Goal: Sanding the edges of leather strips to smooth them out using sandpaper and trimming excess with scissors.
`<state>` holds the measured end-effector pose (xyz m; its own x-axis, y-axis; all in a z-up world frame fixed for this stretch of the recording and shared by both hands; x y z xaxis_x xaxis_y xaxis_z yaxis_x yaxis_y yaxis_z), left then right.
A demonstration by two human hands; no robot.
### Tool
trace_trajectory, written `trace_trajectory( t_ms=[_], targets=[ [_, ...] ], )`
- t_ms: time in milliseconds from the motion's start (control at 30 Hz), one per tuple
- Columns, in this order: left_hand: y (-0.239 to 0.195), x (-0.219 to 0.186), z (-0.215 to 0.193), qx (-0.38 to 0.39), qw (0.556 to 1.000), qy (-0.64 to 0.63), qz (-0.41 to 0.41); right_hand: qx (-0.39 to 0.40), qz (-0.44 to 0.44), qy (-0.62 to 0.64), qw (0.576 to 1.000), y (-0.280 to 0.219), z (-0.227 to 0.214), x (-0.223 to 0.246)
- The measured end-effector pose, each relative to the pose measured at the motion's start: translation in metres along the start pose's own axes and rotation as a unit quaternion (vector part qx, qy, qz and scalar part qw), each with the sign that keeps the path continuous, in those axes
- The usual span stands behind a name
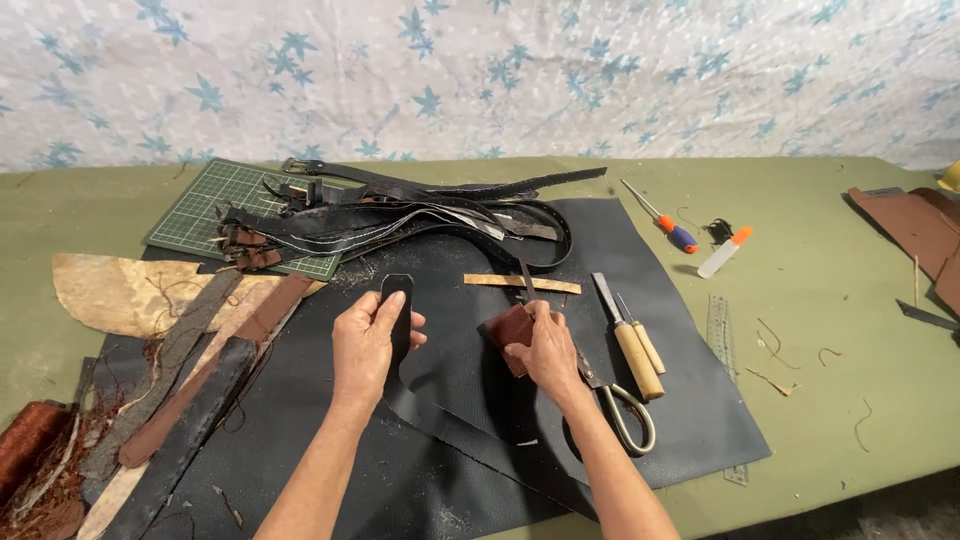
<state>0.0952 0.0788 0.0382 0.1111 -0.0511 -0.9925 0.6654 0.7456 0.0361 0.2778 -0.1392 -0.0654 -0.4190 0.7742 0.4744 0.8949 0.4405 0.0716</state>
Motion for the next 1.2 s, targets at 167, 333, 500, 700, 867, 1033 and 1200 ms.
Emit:
trace_trajectory(
  t_ms=[167,333,500,700,867,1033,1200],
  targets=[
    [-0.005,-0.007,0.005,0.003,0.999,-0.031,-0.01,-0.051,0.018,0.111,0.992,-0.01,-0.01,0.004],
    [-0.004,-0.001,0.011,0.021,0.999,-0.026,0.006,-0.083,0.015,0.486,0.87,-0.006,-0.04,0.016],
    [0.001,0.041,0.039,0.072,0.975,0.209,0.022,0.081,0.062,0.668,0.737,-0.018,-0.038,0.078],
    [-0.004,0.067,0.039,0.088,0.975,0.197,0.052,0.117,0.067,0.662,0.737,-0.033,-0.037,0.115],
    [-0.03,0.009,0.041,0.17,0.982,0.064,-0.056,0.031,0.058,0.656,0.751,-0.02,-0.075,0.124],
    [-0.073,0.015,0.027,0.356,0.92,-0.013,-0.165,-0.095,0.054,0.635,0.765,0.02,-0.165,0.07],
    [-0.092,0.012,-0.022,0.406,0.864,-0.024,-0.298,-0.232,0.118,0.755,0.602,0.04,-0.222,-0.022]
  ],
)
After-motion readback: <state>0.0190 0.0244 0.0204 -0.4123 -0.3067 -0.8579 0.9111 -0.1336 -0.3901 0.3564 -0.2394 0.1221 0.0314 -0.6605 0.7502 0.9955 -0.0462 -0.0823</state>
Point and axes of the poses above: each hand's wrist, its own y-axis towards the middle knuckle, its own z-axis out of the palm, x = y × z, the point moved 8 cm from there along y, towards the middle knuckle, and after that the axes turned 4 degrees about -x, right-handed, at the moved point
